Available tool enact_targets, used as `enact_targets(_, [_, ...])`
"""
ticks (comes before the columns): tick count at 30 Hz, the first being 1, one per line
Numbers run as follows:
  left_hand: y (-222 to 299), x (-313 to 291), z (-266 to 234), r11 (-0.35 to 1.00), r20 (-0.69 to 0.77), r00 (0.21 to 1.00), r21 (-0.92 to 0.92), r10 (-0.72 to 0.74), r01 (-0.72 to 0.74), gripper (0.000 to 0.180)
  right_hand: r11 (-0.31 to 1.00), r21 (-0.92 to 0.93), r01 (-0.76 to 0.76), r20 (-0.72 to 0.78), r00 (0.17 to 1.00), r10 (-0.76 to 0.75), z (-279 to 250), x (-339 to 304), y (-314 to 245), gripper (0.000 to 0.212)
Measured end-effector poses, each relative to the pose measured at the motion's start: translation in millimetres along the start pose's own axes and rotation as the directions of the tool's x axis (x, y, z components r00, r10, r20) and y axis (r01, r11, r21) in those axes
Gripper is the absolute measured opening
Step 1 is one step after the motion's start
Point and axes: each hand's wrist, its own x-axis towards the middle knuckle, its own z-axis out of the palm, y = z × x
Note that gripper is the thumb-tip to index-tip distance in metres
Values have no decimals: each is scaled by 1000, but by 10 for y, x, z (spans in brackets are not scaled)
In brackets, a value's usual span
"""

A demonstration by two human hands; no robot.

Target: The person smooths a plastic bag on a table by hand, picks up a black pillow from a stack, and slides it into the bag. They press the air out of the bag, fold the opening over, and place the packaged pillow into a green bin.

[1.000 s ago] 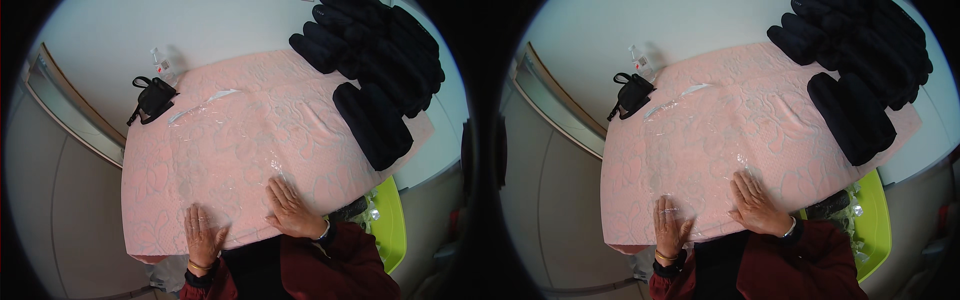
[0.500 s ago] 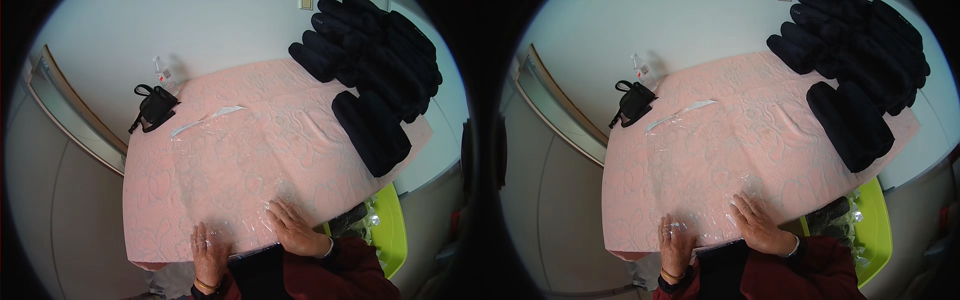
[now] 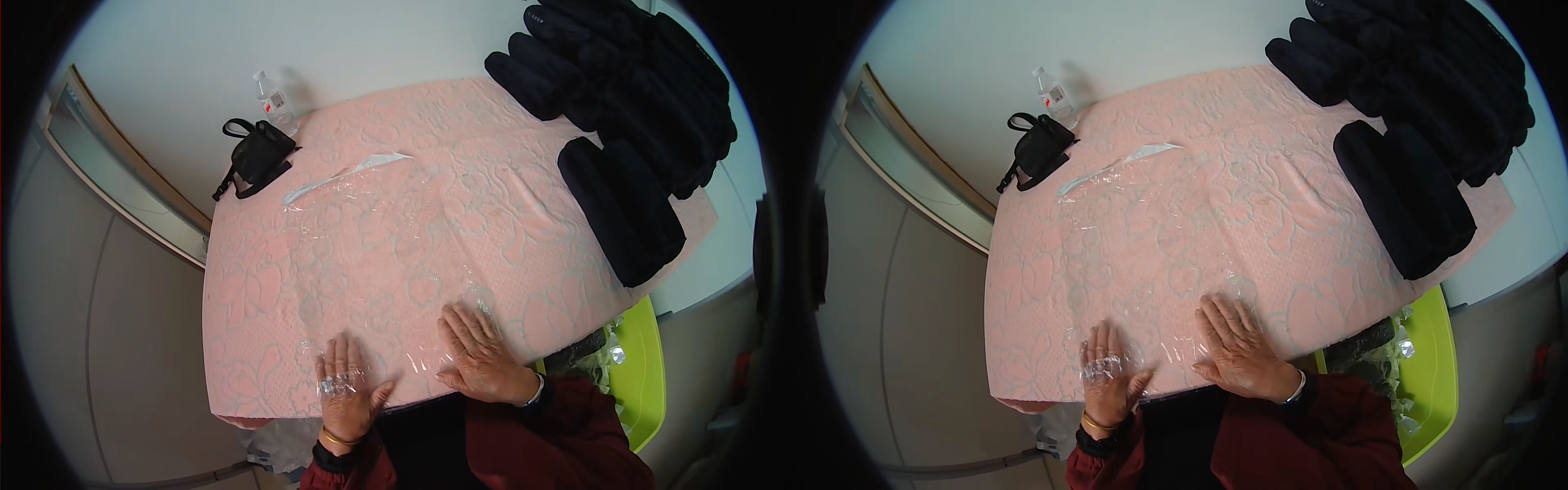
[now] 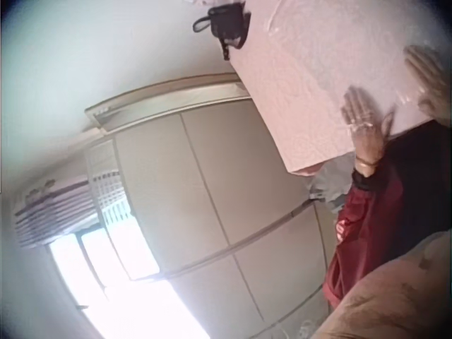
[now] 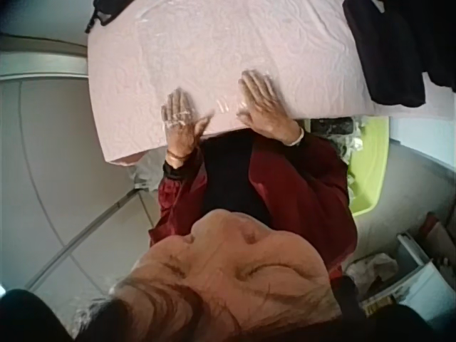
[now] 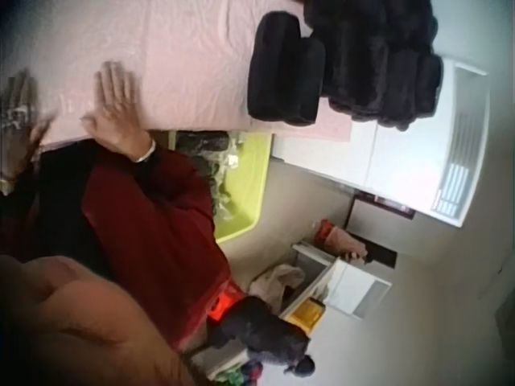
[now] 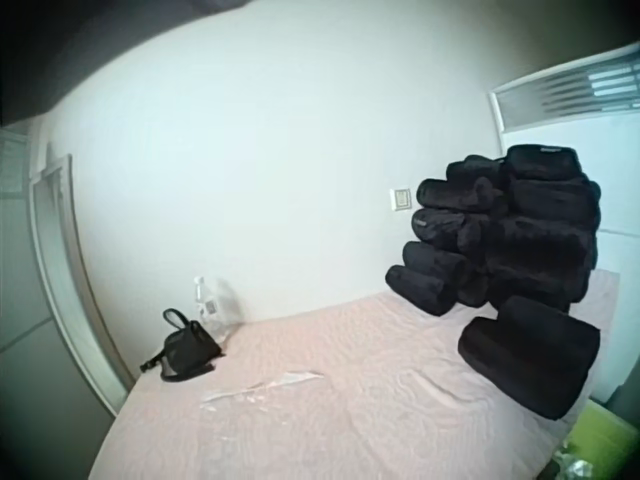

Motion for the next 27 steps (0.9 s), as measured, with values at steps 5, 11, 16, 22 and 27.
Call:
enact_targets(5, [-107, -31, 12, 996, -67, 994, 13, -85, 87, 87, 999, 3, -39, 42, 998, 39, -7, 11, 26, 87])
enact_targets(11, [-123, -33, 45, 996, -78, 993, 0, -85, 85, 87, 1000, 4, -21, 10, 1000, 21, 7, 11, 40, 84])
enact_targets(16, [-152, -14, 55, 998, -126, 990, -13, -63, 62, 80, 1000, -4, -7, -18, 1000, 7, -4, 46, 49, 75])
enact_targets(22, [-227, -63, 143, 999, -242, 969, -16, 43, -48, 71, 999, 12, 43, -78, 996, -42, 66, -45, 83, 65])
enact_targets(27, [120, 0, 57, 1000, -148, 989, -6, -12, 11, 73, 988, 4, 155, -109, 982, -154, 93, 8, -13, 59])
